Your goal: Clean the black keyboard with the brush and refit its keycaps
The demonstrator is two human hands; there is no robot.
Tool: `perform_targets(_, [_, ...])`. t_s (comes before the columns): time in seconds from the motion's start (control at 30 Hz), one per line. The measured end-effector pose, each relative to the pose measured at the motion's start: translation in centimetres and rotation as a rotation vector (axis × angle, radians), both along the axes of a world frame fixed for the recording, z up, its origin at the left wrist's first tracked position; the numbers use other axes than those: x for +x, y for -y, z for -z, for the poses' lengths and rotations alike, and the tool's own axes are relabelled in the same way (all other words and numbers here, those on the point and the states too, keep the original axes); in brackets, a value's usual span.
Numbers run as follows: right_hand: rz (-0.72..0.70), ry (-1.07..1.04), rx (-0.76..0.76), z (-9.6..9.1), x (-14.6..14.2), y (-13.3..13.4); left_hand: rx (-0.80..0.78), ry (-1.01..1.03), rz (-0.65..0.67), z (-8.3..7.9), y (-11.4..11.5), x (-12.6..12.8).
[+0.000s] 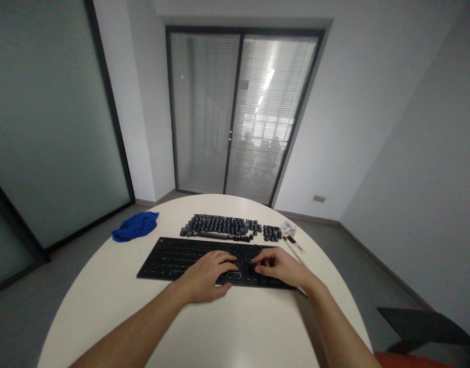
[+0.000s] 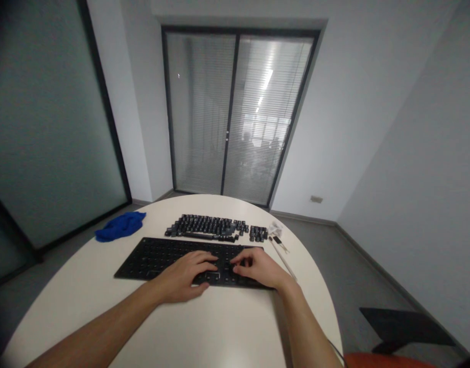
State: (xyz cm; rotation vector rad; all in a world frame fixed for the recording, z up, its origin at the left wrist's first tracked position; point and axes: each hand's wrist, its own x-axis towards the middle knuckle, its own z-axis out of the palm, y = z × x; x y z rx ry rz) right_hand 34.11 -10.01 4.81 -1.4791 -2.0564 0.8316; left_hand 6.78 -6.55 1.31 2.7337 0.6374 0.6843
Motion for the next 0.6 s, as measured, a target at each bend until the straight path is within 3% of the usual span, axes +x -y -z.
perform_targets(0.17, [-0.022, -0.017, -0.108, -0.19, -0.23, 0.15, -0.011, 0.006, -0.007, 0.07, 0.00, 0.07])
perform_targets(0.6, [-0.036, -0.006, -0.168, -0.12, -0.08, 0.25, -0.005, -0.002, -0.010, 0.10, -0.09, 0.09])
